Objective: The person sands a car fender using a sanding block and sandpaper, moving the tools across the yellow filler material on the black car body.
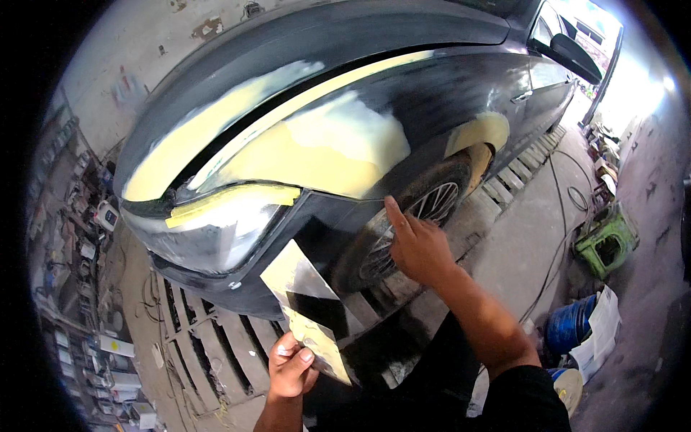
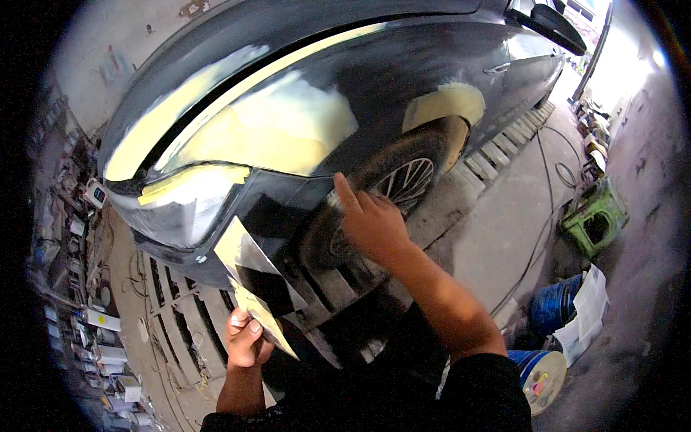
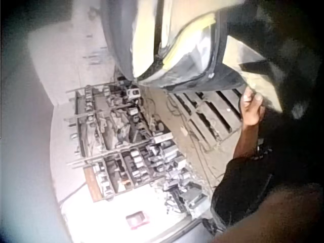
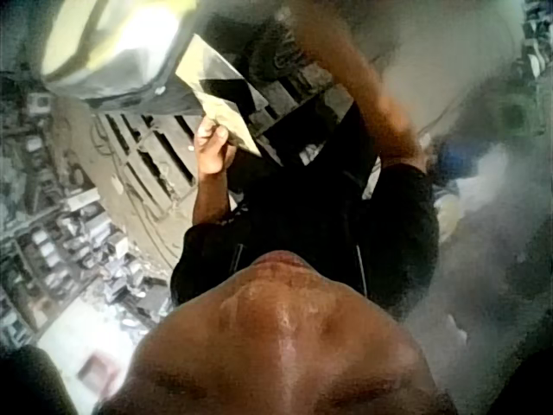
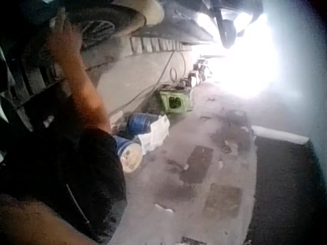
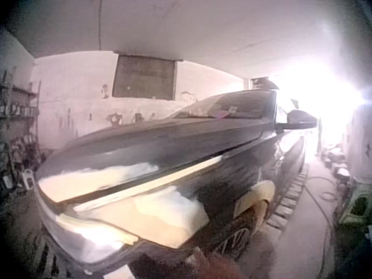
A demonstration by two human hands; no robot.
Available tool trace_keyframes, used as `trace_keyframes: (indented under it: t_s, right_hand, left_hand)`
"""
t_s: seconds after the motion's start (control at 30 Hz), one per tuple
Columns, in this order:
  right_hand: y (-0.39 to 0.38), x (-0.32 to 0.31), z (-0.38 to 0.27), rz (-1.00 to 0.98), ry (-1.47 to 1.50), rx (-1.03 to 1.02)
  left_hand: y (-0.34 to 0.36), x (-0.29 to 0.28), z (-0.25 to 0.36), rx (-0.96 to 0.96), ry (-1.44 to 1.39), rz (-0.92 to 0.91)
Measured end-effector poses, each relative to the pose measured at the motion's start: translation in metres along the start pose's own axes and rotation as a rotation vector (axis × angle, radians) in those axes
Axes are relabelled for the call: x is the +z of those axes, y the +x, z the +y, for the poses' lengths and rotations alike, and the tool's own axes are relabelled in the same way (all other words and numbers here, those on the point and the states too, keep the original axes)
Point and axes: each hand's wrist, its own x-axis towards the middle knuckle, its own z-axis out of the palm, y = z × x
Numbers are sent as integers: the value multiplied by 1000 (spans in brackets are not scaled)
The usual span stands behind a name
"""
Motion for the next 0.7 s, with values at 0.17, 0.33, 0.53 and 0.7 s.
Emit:
trace_keyframes:
  t_s: [0.17, 0.33, 0.53, 0.7]
  right_hand:
    - [-27, -21, -38, -218, 749, 322]
    - [-41, -28, -49, -145, 1525, 159]
    - [-37, -46, -72, -113, 1494, 520]
    - [-41, -66, -59, 176, 1667, 548]
  left_hand:
    - [0, -1, -3, -107, 37, -21]
    - [9, 11, 3, -304, -55, -121]
    - [19, 26, 10, -255, -90, -217]
    - [40, 46, 28, 246, -14, 43]
